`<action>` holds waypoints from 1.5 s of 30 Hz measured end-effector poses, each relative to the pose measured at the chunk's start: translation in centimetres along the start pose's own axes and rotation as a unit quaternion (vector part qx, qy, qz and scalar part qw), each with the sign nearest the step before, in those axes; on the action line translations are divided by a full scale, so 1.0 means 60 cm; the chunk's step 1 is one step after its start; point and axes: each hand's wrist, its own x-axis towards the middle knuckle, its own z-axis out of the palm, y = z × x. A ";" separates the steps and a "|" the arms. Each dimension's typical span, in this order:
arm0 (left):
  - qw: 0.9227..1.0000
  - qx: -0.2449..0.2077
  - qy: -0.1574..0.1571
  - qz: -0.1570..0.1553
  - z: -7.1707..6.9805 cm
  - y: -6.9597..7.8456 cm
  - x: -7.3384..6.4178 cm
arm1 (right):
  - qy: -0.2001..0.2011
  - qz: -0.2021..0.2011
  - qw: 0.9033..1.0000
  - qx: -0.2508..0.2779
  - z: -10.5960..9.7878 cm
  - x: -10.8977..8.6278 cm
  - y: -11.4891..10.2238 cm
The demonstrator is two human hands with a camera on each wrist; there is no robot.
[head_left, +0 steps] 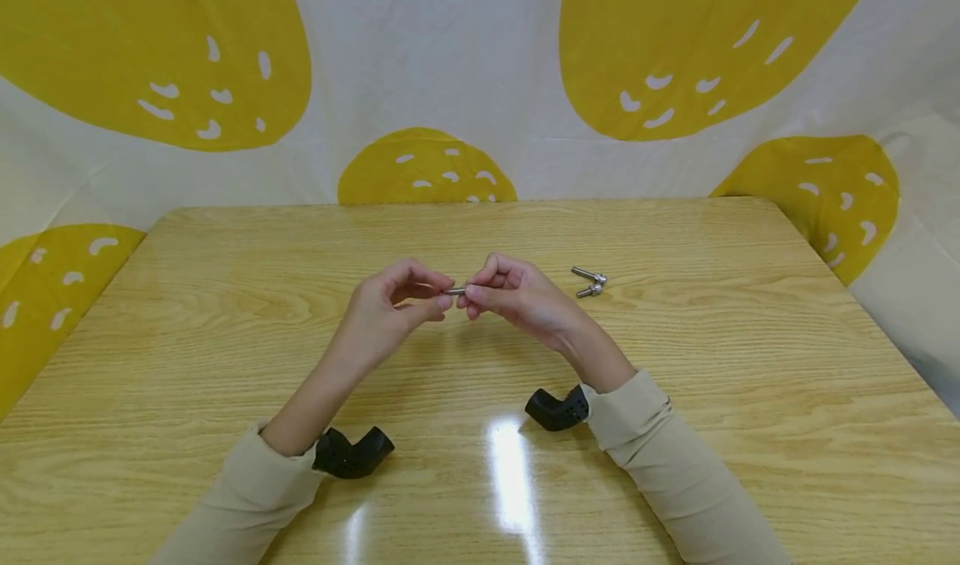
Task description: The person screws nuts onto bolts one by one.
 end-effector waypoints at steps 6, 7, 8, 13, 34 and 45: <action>0.999 -0.017 -0.028 -0.038 0.000 -0.006 0.004 | -0.001 -0.002 1.000 0.014 -0.001 0.000 0.001; 0.998 -0.016 -0.035 -0.044 0.001 -0.007 0.005 | -0.001 -0.003 1.000 0.013 -0.001 0.001 0.001; 0.998 -0.014 -0.041 -0.050 0.001 -0.007 0.005 | -0.002 -0.003 1.000 0.013 -0.001 0.001 0.001; 0.999 -0.021 -0.040 -0.030 0.001 -0.007 0.003 | -0.004 -0.006 1.000 0.014 0.001 0.001 0.000; 0.999 0.010 -0.029 -0.042 0.000 0.000 0.003 | -0.009 0.001 1.000 0.008 0.001 0.000 -0.001; 0.997 0.016 -0.036 -0.069 0.002 -0.004 0.004 | -0.006 0.003 1.000 0.008 0.003 0.000 -0.001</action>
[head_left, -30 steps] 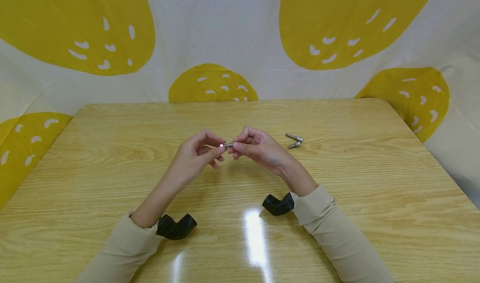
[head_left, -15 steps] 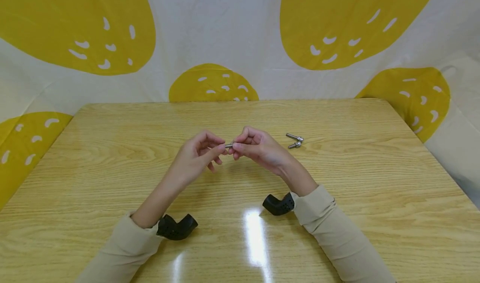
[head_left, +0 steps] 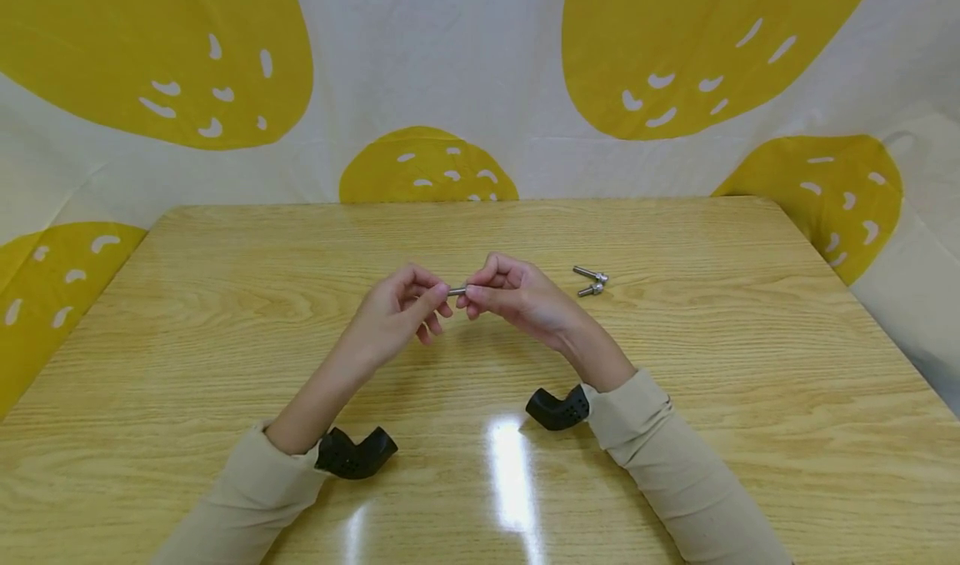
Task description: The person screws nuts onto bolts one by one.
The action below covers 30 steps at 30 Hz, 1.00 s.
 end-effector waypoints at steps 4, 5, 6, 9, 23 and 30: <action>0.999 0.012 0.023 0.024 0.000 0.001 -0.001 | -0.001 0.001 1.000 0.004 -0.001 0.000 0.001; 0.999 0.012 0.027 0.029 0.000 0.002 -0.002 | -0.002 0.001 1.000 0.004 -0.002 0.000 0.001; 0.999 0.012 0.031 0.034 0.000 0.002 -0.002 | -0.003 0.002 1.000 0.005 -0.003 0.000 0.001; 0.998 0.007 0.037 0.042 0.001 0.004 -0.002 | -0.005 0.005 1.000 0.002 -0.005 0.000 0.003; 1.000 0.007 0.006 0.019 -0.003 0.002 -0.002 | 0.001 0.011 1.000 0.006 -0.003 0.002 0.004; 0.999 -0.001 0.008 0.042 -0.007 0.009 -0.006 | -0.007 0.008 1.000 0.011 -0.005 0.002 0.006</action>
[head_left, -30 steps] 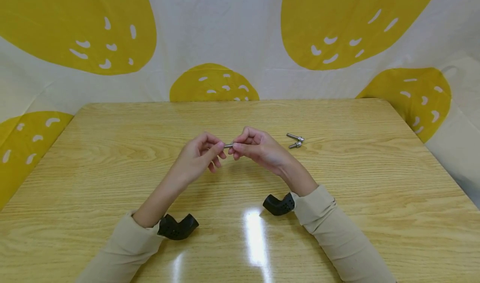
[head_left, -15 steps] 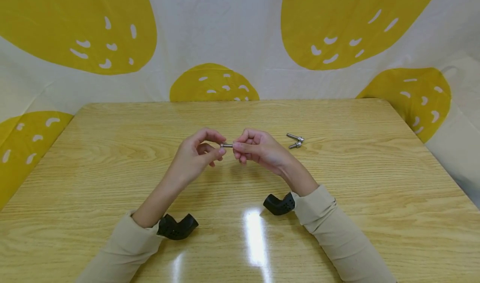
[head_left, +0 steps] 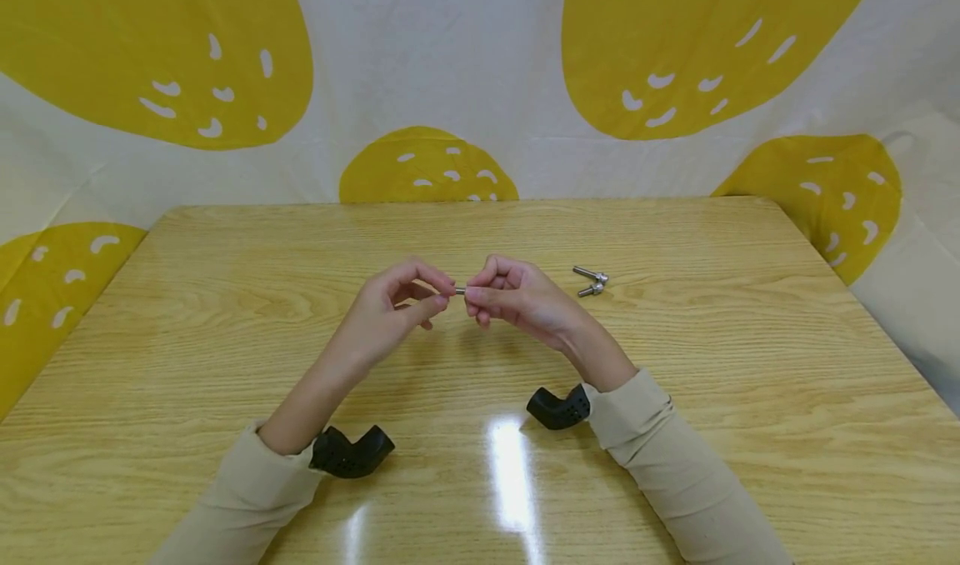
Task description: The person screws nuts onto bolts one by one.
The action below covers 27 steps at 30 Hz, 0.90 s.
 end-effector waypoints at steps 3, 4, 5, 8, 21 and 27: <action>1.000 -0.011 -0.001 -0.007 0.000 0.001 0.001 | -0.001 -0.003 1.000 0.004 -0.001 -0.001 0.001; 1.000 -0.009 -0.001 -0.012 0.000 0.001 0.001 | -0.001 -0.004 1.000 0.005 -0.001 -0.001 0.001; 1.000 -0.006 -0.001 -0.020 0.000 0.000 0.002 | -0.001 -0.004 1.000 0.004 -0.001 -0.001 0.001; 0.999 0.011 -0.012 -0.036 0.002 -0.002 0.003 | 0.000 -0.001 1.000 0.001 0.001 -0.002 -0.001; 0.999 -0.010 -0.011 -0.029 0.003 0.000 0.002 | -0.001 0.005 1.000 -0.012 0.004 0.000 -0.001; 0.998 0.007 -0.030 -0.049 0.003 -0.001 0.001 | 0.002 0.007 1.000 -0.019 0.006 0.000 0.000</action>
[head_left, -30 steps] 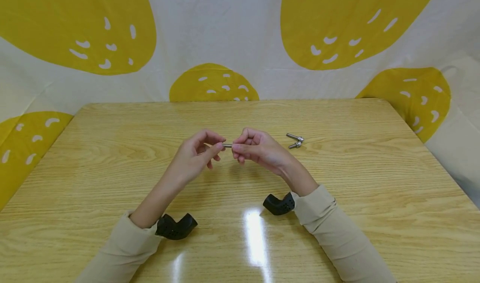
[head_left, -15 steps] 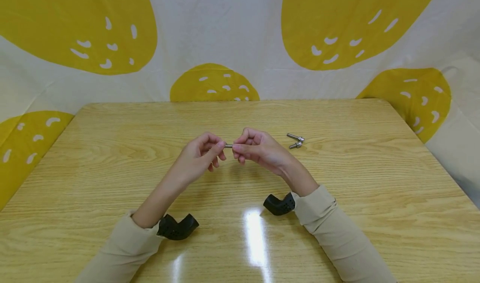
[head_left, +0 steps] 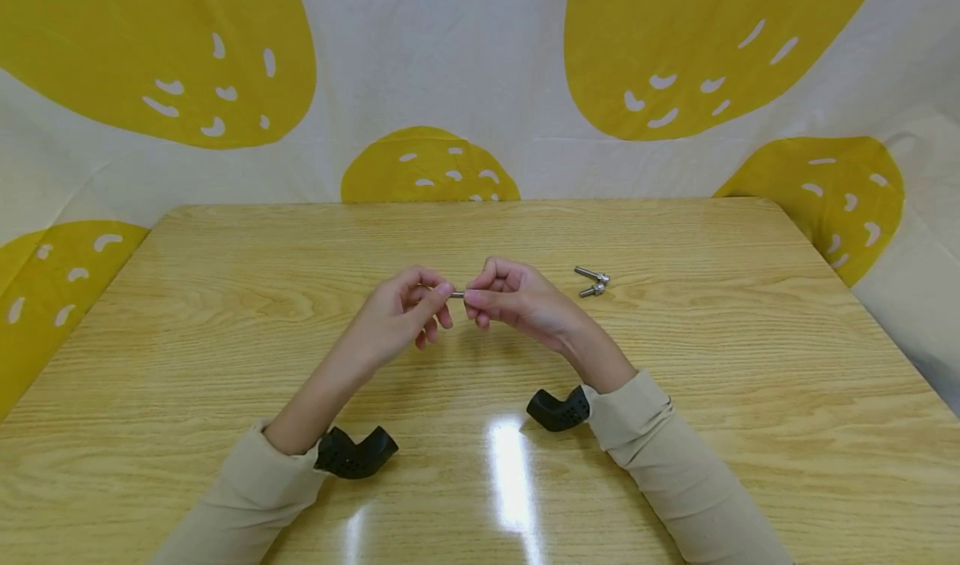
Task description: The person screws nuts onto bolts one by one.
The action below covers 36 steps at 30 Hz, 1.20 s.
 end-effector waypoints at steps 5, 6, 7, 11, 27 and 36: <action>1.000 -0.018 -0.005 0.012 -0.001 0.001 -0.002 | -0.002 0.001 1.000 -0.002 0.000 0.000 0.000; 1.000 -0.025 -0.007 0.011 -0.001 0.001 -0.002 | -0.002 0.001 1.000 -0.002 0.000 0.000 0.000; 0.999 -0.030 -0.008 0.006 -0.001 0.002 -0.003 | -0.002 0.001 1.000 -0.002 0.000 0.000 0.000; 0.999 -0.034 -0.009 -0.017 -0.001 0.005 -0.003 | -0.003 0.001 1.000 -0.002 -0.001 -0.001 0.000; 0.999 -0.044 -0.001 -0.012 0.001 0.010 -0.006 | -0.005 -0.001 1.000 -0.001 -0.001 -0.001 -0.001; 0.999 -0.024 0.000 -0.030 0.001 0.004 -0.003 | -0.008 -0.002 1.000 0.002 -0.001 0.001 0.000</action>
